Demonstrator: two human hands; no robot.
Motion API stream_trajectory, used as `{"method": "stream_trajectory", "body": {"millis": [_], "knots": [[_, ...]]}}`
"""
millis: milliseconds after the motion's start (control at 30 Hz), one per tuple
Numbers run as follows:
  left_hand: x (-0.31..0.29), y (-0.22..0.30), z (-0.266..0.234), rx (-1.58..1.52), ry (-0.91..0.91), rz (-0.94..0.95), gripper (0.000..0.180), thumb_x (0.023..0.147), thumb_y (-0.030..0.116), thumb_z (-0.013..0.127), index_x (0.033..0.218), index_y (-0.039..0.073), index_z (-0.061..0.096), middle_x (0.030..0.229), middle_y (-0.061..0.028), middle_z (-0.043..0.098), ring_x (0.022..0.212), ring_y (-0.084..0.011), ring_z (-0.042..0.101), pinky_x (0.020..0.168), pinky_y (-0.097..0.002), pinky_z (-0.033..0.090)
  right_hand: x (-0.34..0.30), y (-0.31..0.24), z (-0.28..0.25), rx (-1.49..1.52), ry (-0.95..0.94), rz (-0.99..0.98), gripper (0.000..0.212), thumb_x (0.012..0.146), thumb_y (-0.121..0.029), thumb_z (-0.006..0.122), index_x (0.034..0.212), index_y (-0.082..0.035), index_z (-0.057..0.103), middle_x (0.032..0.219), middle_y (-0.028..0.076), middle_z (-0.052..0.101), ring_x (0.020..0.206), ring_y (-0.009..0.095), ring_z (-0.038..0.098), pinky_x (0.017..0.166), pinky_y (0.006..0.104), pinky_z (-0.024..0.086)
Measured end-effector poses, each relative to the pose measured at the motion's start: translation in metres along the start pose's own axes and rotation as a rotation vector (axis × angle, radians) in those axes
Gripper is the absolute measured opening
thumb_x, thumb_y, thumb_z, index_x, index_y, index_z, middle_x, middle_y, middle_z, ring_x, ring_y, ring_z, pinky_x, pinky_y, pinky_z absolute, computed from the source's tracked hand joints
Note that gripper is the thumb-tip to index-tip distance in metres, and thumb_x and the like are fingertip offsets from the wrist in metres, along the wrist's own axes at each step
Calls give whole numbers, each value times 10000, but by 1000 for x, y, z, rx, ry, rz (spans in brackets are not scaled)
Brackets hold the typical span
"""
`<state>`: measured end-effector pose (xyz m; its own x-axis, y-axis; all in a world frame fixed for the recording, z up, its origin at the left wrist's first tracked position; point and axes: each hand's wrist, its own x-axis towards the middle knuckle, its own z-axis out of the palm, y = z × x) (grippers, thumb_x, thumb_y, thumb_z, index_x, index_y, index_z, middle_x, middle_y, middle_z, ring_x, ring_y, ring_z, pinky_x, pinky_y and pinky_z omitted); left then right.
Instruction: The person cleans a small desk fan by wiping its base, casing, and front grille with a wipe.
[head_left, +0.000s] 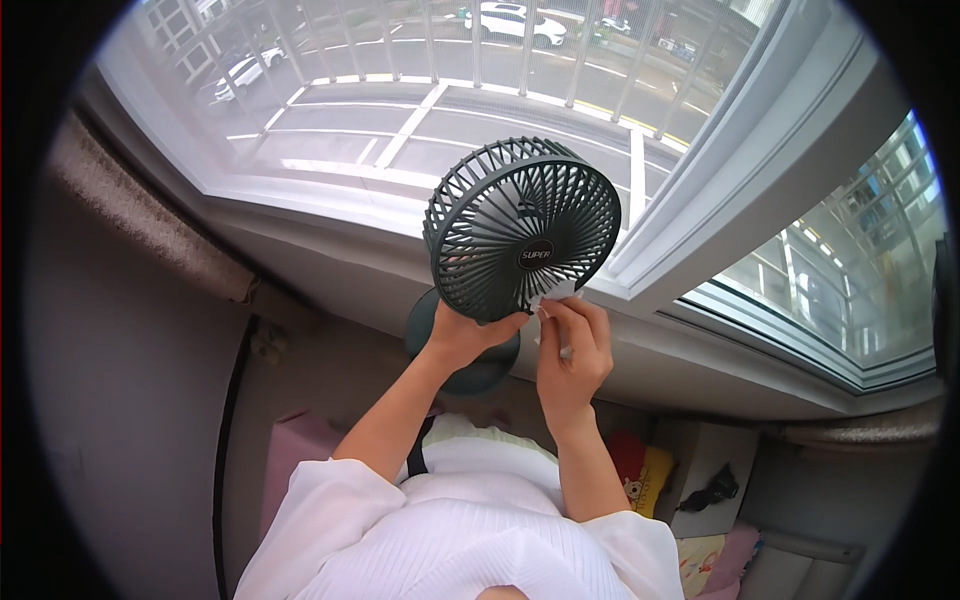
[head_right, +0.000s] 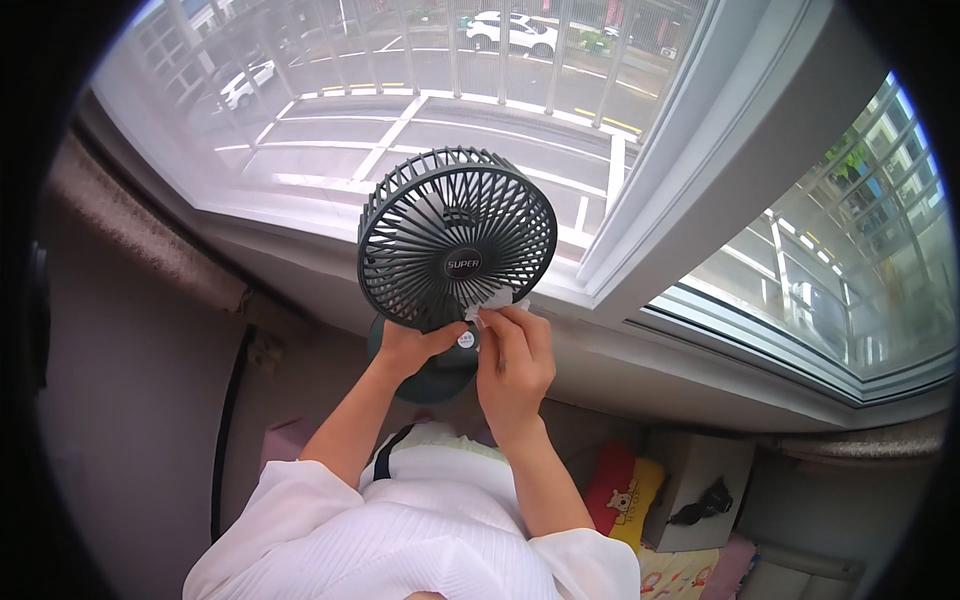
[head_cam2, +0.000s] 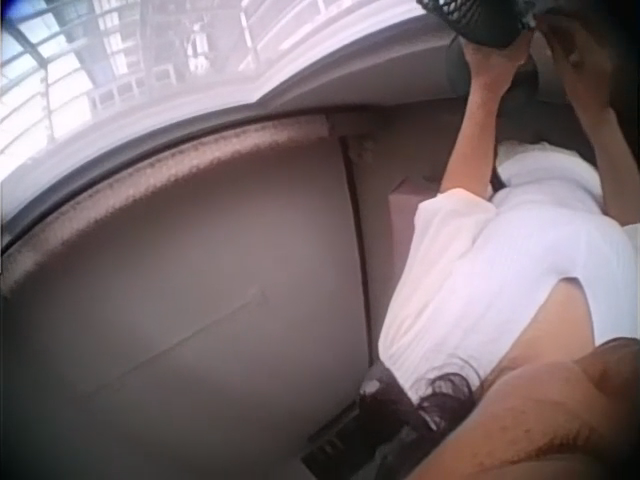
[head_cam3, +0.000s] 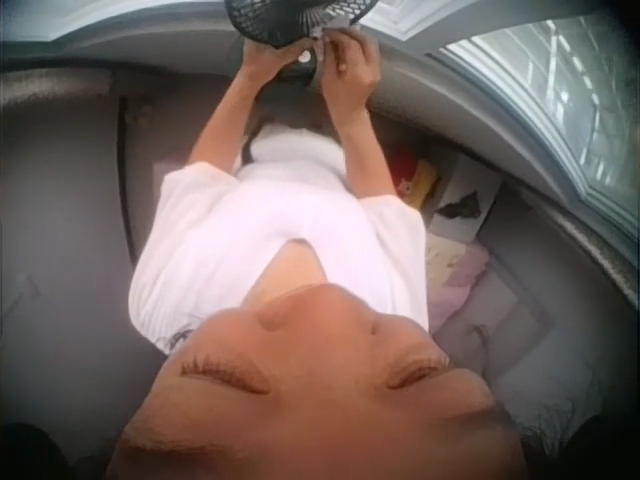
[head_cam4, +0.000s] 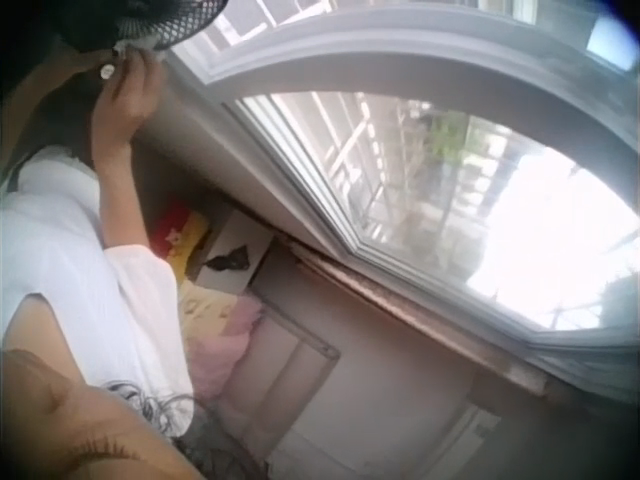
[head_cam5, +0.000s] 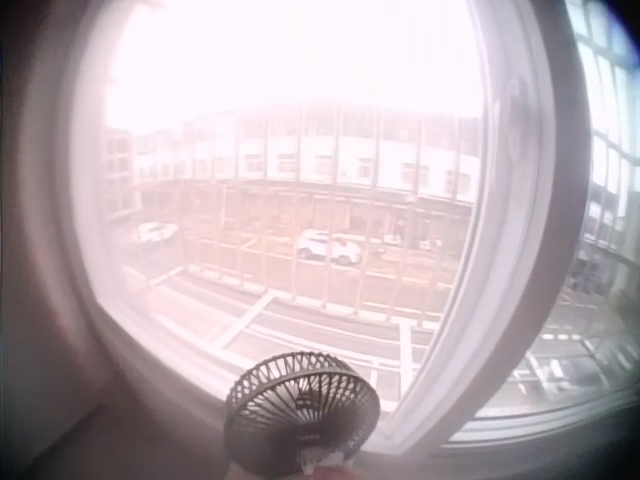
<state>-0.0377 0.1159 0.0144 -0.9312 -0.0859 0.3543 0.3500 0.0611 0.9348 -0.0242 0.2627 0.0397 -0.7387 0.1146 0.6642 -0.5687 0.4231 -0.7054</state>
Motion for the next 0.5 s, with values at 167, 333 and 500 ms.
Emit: {"method": "stream_trajectory", "body": {"millis": [167, 333, 500], "knots": [[-9, 0, -6, -105, -71, -79, 449, 740, 41, 783, 1151, 22, 604, 1069, -54, 648, 957, -149, 612, 831, -321, 510, 17, -11, 3, 15, 24, -83, 218, 747, 112, 700, 936, 3, 690, 922, 108, 640, 776, 263, 612, 664, 336, 503], [-9, 2, -4, -137, -45, -60, 448, 745, 39, 781, 1155, 15, 605, 1075, -57, 655, 970, -145, 616, 834, -316, 510, 19, -10, 9, 28, 44, -170, 221, 744, 104, 706, 938, -2, 692, 925, 105, 639, 783, 261, 612, 672, 342, 505], [-14, -3, -3, 14, 26, -71, 469, 744, 83, 801, 1167, 16, 610, 1091, -61, 659, 973, -151, 624, 838, -317, 514, 2, 9, 2, -4, 15, -47, 204, 741, 91, 712, 920, -1, 679, 913, 95, 634, 796, 270, 610, 683, 346, 501]]}}
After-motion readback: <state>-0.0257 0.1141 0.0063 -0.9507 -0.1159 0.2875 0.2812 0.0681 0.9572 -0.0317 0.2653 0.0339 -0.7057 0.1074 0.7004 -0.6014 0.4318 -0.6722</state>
